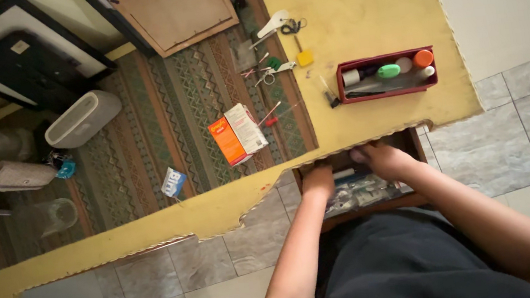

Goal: The person opens a drawer and places various small items from the table into a red tray, then puts the tray and remaining items into the drawer. Items handled include a green bottle, an orange cap, a white bottle, a black marker, pens, scissors, and a box.

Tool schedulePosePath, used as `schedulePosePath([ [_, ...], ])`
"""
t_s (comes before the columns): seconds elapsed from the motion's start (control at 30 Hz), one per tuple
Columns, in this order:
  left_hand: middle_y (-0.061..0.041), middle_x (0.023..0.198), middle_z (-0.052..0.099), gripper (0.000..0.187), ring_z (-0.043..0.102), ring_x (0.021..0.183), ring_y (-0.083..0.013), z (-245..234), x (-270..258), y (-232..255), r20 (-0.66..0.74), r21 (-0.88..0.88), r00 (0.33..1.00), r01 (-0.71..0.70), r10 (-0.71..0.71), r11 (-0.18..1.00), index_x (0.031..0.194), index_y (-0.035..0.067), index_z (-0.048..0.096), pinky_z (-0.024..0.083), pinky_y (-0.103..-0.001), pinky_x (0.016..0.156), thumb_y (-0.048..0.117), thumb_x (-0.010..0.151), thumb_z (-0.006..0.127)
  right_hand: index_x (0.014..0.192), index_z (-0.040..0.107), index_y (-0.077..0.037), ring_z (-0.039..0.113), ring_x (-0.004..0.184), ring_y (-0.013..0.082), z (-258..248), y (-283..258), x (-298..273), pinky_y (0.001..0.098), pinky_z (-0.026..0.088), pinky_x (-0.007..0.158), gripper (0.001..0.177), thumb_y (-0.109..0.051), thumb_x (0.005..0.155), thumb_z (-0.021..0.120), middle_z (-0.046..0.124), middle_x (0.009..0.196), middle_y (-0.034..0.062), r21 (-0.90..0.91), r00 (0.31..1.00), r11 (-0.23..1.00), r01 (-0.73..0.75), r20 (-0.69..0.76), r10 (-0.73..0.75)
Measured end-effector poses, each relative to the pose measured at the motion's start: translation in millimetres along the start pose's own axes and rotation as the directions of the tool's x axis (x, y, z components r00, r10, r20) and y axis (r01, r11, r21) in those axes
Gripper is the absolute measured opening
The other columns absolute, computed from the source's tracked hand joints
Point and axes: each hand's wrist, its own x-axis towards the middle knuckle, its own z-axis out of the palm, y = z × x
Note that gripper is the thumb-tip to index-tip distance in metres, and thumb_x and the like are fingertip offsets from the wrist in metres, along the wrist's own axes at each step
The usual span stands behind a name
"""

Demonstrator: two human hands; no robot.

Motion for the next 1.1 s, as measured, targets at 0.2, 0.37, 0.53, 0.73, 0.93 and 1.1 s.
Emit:
schedulePosePath([
  [0.2,-0.021,0.145,0.056,0.040,0.055,0.132,-0.0368,-9.6,3.2,0.5,0.148,0.049,0.989,0.009,-0.016,0.999,0.131,0.004,0.065,0.049,-0.046,0.106,0.014,0.095,0.051,0.143,0.051,-0.012,0.066,0.109,0.0460,2.0,3.3,2.5,0.0516,0.053,0.093,0.051,-0.038,0.099,0.056,0.069,0.117,0.0296,0.112,0.999,0.993,-0.039,0.022,0.037],
  [0.37,-0.018,0.143,0.058,0.036,0.058,0.130,-0.0355,-0.8,3.8,5.1,0.097,0.200,0.992,0.057,-0.078,0.978,0.130,0.007,0.066,0.049,-0.049,0.104,0.018,0.100,0.048,0.147,0.046,-0.009,0.067,0.109,0.0448,27.1,34.8,22.0,0.0508,0.055,0.092,0.068,-0.032,0.087,0.069,0.069,0.118,0.0275,0.093,0.999,0.995,-0.029,-0.014,0.030],
  [0.53,-0.019,0.119,0.073,0.028,0.072,0.109,-0.0361,5.9,12.2,-5.9,-0.025,0.207,0.998,0.059,-0.055,0.976,0.108,0.003,0.078,0.059,-0.047,0.088,0.011,0.098,0.053,0.133,0.056,-0.002,0.070,0.103,0.0407,40.7,41.5,31.8,0.0481,0.056,0.090,0.062,-0.040,0.086,0.071,0.075,0.110,0.0236,0.134,0.991,0.984,0.117,-0.076,-0.107],
  [0.73,-0.025,0.112,0.073,0.026,0.071,0.103,-0.0409,-5.2,-13.7,-16.7,-0.078,0.088,0.997,-0.013,0.020,0.996,0.103,0.001,0.077,0.058,-0.048,0.087,0.004,0.093,0.054,0.115,0.075,0.010,0.078,0.095,0.0353,12.7,21.4,22.6,0.0428,0.060,0.089,0.069,-0.054,0.090,0.072,0.079,0.101,0.0289,0.141,0.969,0.971,-0.195,0.180,0.168],
  [0.93,-0.022,0.115,0.069,0.026,0.068,0.107,-0.0403,-15.1,-69.5,-8.1,-0.195,0.040,0.971,-0.133,0.138,0.990,0.108,0.004,0.072,0.055,-0.050,0.091,0.005,0.091,0.053,0.130,0.064,0.001,0.069,0.107,0.0270,44.6,34.9,47.2,0.0390,0.053,0.095,0.069,-0.039,0.076,0.078,0.074,0.116,0.0177,0.676,0.977,0.731,0.096,0.078,-0.200],
  [1.1,-0.024,0.124,0.067,0.026,0.064,0.116,-0.0406,8.1,-81.9,-16.1,-0.333,-0.085,0.932,-0.183,0.145,0.980,0.114,0.002,0.070,0.052,-0.047,0.099,0.008,0.096,0.052,0.126,0.064,0.001,0.071,0.107,0.0291,63.3,21.8,62.6,0.0403,0.054,0.093,0.068,-0.029,0.069,0.086,0.073,0.117,0.0159,0.586,0.992,0.801,0.123,-0.043,-0.120],
])
